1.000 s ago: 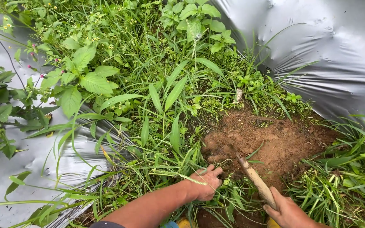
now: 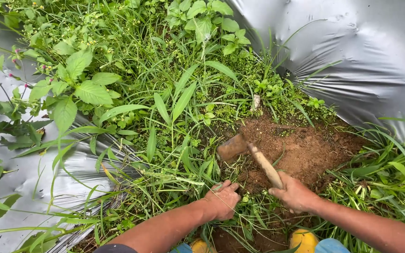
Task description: The person uses a hand hoe to loosen soil and remove weeds along the edge of a plastic-covered garden bed. They repeatedly strike the ground, pull up grass and weeds, and clear a strip of bare soil.
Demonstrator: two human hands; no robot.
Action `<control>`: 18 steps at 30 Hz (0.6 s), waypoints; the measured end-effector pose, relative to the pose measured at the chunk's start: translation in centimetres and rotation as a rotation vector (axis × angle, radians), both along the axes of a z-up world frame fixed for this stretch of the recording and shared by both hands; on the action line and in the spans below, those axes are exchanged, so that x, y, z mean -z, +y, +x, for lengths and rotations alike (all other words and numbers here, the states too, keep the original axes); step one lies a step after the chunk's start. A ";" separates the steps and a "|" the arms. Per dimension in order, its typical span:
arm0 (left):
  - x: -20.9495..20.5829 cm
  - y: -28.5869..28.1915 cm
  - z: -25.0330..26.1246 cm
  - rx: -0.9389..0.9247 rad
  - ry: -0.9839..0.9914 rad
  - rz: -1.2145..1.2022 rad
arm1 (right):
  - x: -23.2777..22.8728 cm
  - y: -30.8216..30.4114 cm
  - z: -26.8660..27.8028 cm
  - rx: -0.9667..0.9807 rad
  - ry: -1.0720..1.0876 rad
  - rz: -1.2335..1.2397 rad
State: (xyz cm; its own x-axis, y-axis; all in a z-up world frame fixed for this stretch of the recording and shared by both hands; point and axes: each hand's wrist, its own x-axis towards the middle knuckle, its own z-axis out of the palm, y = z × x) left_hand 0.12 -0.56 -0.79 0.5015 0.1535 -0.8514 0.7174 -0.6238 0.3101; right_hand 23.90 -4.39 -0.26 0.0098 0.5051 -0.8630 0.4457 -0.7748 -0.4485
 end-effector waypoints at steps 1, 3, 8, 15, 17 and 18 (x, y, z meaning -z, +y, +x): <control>0.3 -0.3 -0.1 -0.068 -0.058 0.051 | 0.4 -0.6 0.0 -0.093 -0.028 -0.010; 0.1 -0.6 -0.2 -0.127 -0.109 0.106 | 1.0 -1.5 0.3 -0.180 -0.049 -0.014; 1.2 -2.0 -0.2 -0.331 -0.364 0.304 | 1.5 -6.5 3.2 -0.443 -0.207 -0.015; -0.6 -3.4 1.7 -0.087 -0.171 0.047 | 11.3 -17.5 9.6 -0.535 -0.315 0.069; 0.0 -4.2 2.0 0.299 -0.045 0.089 | 12.6 -18.4 10.8 -0.408 -0.316 -0.076; 0.0 -4.2 2.1 0.297 -0.044 0.083 | 12.7 -18.0 11.2 -0.410 -0.314 -0.081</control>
State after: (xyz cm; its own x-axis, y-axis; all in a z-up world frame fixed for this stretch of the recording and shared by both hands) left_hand 2.21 -4.75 -0.75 0.5710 0.0625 -0.8185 0.4867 -0.8287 0.2762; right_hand 35.06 -22.40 -13.01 0.0895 0.4533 -0.8869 0.8232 -0.5349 -0.1903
